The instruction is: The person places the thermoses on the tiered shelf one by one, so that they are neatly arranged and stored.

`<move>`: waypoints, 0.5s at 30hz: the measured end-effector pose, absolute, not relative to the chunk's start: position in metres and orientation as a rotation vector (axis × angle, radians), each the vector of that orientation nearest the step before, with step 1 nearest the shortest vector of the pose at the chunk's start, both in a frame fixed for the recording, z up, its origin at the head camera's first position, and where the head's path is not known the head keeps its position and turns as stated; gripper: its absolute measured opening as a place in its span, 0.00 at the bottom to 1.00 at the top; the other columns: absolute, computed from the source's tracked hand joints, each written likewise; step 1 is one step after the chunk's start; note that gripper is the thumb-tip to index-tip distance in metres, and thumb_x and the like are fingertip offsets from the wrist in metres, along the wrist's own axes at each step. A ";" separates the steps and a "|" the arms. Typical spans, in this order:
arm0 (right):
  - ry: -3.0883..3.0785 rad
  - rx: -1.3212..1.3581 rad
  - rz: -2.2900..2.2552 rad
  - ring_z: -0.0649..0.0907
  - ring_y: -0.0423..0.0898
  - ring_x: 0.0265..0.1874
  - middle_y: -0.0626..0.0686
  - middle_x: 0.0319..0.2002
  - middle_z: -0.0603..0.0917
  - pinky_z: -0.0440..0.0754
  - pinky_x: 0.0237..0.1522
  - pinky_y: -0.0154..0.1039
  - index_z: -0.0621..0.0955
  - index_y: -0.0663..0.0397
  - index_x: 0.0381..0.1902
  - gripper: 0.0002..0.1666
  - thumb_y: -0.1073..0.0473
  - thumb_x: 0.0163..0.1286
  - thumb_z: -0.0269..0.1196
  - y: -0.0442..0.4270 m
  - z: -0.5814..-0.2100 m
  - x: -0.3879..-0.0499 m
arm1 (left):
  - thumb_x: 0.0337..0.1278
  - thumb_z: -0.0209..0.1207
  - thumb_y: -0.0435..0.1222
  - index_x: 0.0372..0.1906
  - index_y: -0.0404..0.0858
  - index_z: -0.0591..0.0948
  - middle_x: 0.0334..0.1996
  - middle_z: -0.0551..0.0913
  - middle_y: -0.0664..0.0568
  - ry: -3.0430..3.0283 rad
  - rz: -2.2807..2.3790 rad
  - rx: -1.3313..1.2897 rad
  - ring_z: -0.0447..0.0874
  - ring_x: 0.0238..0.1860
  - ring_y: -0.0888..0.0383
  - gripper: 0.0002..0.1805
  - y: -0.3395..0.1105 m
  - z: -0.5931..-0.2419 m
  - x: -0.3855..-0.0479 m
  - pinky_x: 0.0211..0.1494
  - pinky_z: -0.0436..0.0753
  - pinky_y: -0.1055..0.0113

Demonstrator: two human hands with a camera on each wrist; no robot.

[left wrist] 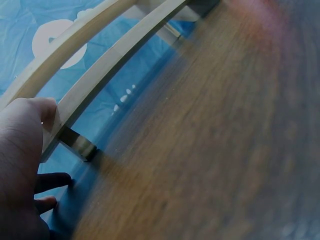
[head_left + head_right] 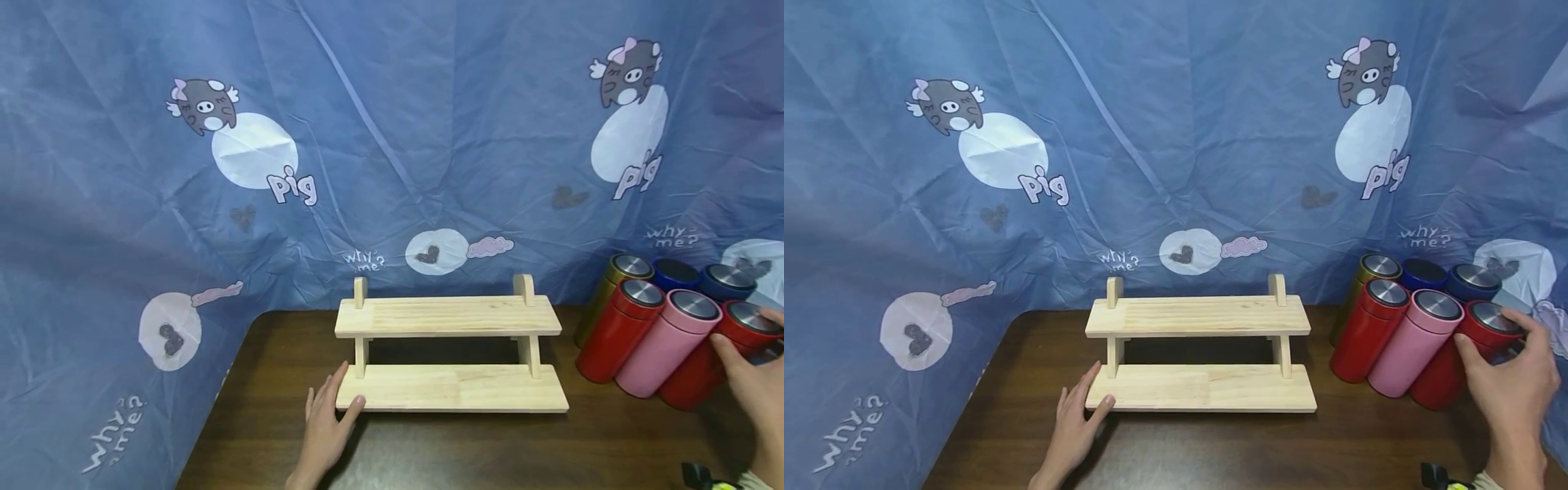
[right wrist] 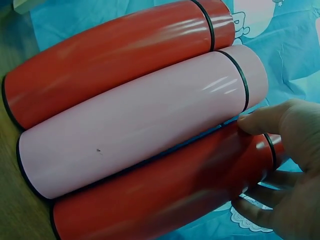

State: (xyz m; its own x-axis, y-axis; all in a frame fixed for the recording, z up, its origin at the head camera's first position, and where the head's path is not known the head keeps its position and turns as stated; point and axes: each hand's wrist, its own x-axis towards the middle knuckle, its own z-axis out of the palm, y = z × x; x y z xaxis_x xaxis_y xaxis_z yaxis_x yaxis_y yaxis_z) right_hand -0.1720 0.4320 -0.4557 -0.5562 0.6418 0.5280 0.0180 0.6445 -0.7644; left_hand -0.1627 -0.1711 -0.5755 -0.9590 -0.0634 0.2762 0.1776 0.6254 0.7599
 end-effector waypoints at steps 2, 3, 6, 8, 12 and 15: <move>-2.002 -0.545 0.920 0.70 0.27 0.68 0.69 0.76 0.75 0.62 0.69 0.21 0.70 0.57 0.83 0.41 0.68 0.76 0.67 0.432 -0.455 -0.172 | 0.77 0.67 0.50 0.84 0.44 0.71 0.79 0.76 0.38 -2.565 -1.242 -0.097 0.68 0.80 0.25 0.38 -0.171 -0.575 -0.163 0.84 0.43 0.23; -2.005 -0.561 0.918 0.71 0.30 0.70 0.69 0.77 0.75 0.62 0.70 0.21 0.70 0.56 0.83 0.40 0.68 0.76 0.67 0.432 -0.455 -0.172 | 0.77 0.67 0.50 0.84 0.43 0.72 0.79 0.76 0.38 -2.561 -1.236 -0.100 0.68 0.80 0.25 0.38 -0.171 -0.576 -0.163 0.83 0.43 0.23; -2.011 -0.583 0.904 0.74 0.45 0.76 0.68 0.78 0.74 0.61 0.71 0.22 0.70 0.55 0.83 0.41 0.68 0.76 0.68 0.432 -0.453 -0.173 | 0.77 0.67 0.49 0.84 0.42 0.72 0.78 0.76 0.37 -2.555 -1.228 -0.102 0.69 0.79 0.25 0.38 -0.171 -0.576 -0.162 0.83 0.44 0.23; -2.010 -0.578 0.898 0.73 0.56 0.79 0.69 0.78 0.74 0.60 0.74 0.23 0.70 0.55 0.83 0.41 0.68 0.75 0.68 0.432 -0.452 -0.172 | 0.77 0.67 0.49 0.84 0.41 0.72 0.79 0.76 0.37 -2.559 -1.233 -0.098 0.68 0.80 0.25 0.38 -0.171 -0.576 -0.162 0.83 0.43 0.23; -1.988 -0.577 0.925 0.72 0.55 0.81 0.69 0.78 0.73 0.59 0.76 0.25 0.70 0.57 0.83 0.40 0.67 0.77 0.67 0.433 -0.450 -0.170 | 0.77 0.66 0.50 0.84 0.41 0.71 0.80 0.75 0.38 -2.577 -1.248 -0.081 0.67 0.81 0.26 0.39 -0.171 -0.576 -0.162 0.84 0.42 0.24; -1.976 -0.617 1.022 0.69 0.49 0.83 0.69 0.81 0.70 0.57 0.78 0.26 0.67 0.58 0.85 0.40 0.62 0.80 0.63 0.435 -0.448 -0.168 | 0.77 0.66 0.50 0.84 0.41 0.71 0.80 0.75 0.38 -2.585 -1.257 -0.073 0.66 0.81 0.25 0.39 -0.172 -0.576 -0.163 0.84 0.41 0.25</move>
State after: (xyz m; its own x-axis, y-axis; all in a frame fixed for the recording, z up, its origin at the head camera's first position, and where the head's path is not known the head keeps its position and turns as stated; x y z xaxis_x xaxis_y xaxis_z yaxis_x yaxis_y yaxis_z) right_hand -0.1676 0.4345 -0.4484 -0.5526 0.7105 0.4357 0.0552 0.5528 -0.8315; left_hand -0.1630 -0.1720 -0.5764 -0.9635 -0.0702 0.2583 0.1598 0.6234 0.7654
